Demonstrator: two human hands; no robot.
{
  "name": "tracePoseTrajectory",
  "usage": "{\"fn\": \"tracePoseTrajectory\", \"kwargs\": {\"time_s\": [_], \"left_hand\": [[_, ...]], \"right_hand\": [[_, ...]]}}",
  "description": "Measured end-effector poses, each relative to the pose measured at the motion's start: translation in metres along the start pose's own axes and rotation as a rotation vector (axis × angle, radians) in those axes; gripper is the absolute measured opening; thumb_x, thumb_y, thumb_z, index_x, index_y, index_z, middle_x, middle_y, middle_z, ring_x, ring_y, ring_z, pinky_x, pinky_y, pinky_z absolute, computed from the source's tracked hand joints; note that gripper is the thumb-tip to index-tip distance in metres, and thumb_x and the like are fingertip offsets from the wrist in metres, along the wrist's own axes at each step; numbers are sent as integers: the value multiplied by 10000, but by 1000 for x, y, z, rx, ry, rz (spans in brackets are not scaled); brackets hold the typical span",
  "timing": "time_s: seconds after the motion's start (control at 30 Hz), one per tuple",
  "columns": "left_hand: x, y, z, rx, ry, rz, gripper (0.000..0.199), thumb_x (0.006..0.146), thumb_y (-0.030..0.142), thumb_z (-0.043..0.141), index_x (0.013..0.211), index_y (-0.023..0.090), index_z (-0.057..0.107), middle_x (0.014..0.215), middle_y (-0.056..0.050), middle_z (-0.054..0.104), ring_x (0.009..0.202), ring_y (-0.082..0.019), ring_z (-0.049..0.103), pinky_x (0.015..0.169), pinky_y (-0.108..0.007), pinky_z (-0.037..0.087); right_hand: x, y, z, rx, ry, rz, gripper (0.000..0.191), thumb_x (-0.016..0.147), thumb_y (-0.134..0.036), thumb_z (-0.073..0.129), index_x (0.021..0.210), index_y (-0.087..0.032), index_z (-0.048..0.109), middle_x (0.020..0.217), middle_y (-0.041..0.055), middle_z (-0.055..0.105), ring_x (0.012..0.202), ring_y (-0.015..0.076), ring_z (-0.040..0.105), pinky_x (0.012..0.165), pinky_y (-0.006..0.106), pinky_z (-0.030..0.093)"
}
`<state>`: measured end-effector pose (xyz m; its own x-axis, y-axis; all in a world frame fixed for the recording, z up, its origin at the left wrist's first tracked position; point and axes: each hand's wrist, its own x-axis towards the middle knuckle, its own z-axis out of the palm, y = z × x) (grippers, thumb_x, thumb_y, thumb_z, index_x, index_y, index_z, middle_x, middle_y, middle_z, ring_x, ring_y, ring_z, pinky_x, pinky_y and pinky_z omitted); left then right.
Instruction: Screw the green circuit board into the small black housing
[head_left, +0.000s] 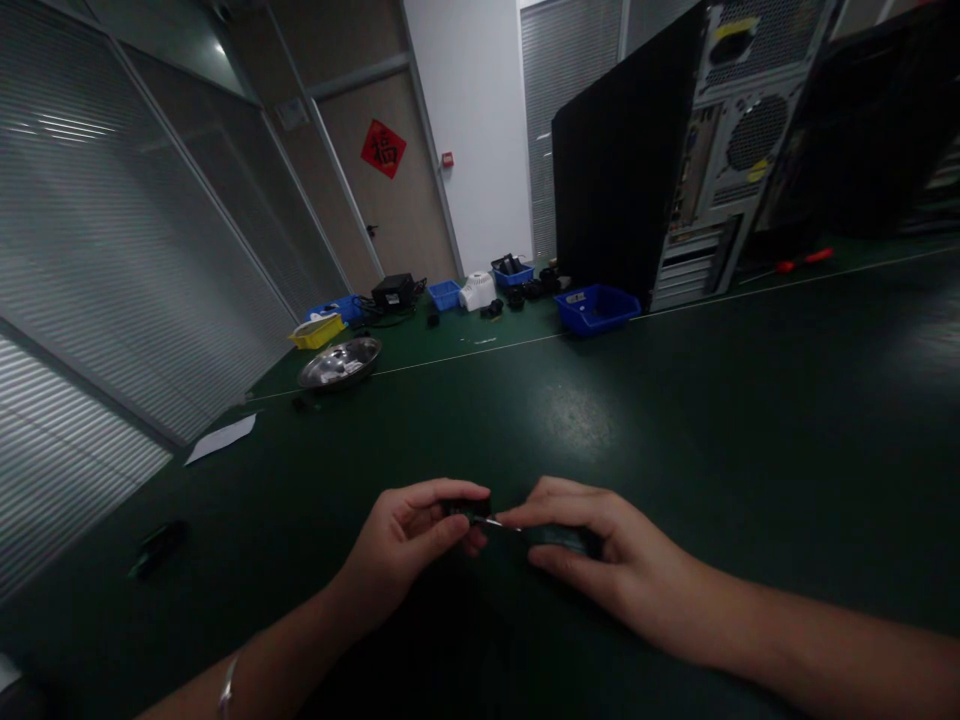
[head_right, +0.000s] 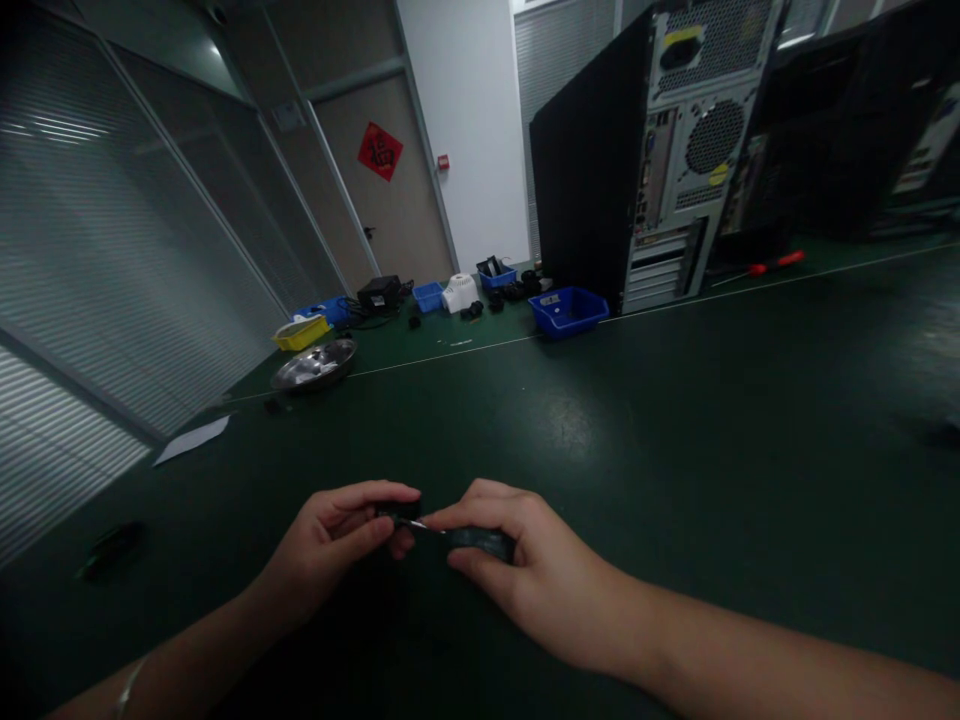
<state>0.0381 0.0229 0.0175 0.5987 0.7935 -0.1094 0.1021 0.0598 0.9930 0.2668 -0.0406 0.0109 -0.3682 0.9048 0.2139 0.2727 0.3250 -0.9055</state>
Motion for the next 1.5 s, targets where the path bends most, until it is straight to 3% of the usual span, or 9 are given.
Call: {"fn": "tracePoseTrajectory", "kwargs": {"time_s": [0.13,0.4,0.93,1.5], "left_hand": [[0,0,0,-8,-11,14,305,827,258,673,1093,108,673,806,-91,717,726,-174,642,716,-321,508],[3,-4,1,-130,-45,-18,282,825,275,682,1066,126,684,901,-111,721,727,-162,641,654,-282,499],[0,3,5,93,20,-13,322,841,313,650,1098,121,667,859,-100,715,732,-171,635,692,-303,506],[2,-8,-3,-127,-89,-21,264,849,275,661,1064,125,686,858,-99,730,686,-143,648,640,-261,510]], "right_hand": [[-1,0,0,4,-2,-2,308,894,-184,588,1189,-241,656,985,52,635,899,176,606,794,320,480],[-1,-2,0,7,12,-9,302,890,-161,585,1176,-222,661,980,57,633,904,176,605,802,323,478],[-1,-2,-1,-90,25,-38,348,882,-111,573,1195,-239,651,980,52,628,892,170,599,779,309,487],[0,-3,0,-1,8,-15,317,882,-129,590,1175,-217,670,967,62,629,897,176,603,788,318,478]]}}
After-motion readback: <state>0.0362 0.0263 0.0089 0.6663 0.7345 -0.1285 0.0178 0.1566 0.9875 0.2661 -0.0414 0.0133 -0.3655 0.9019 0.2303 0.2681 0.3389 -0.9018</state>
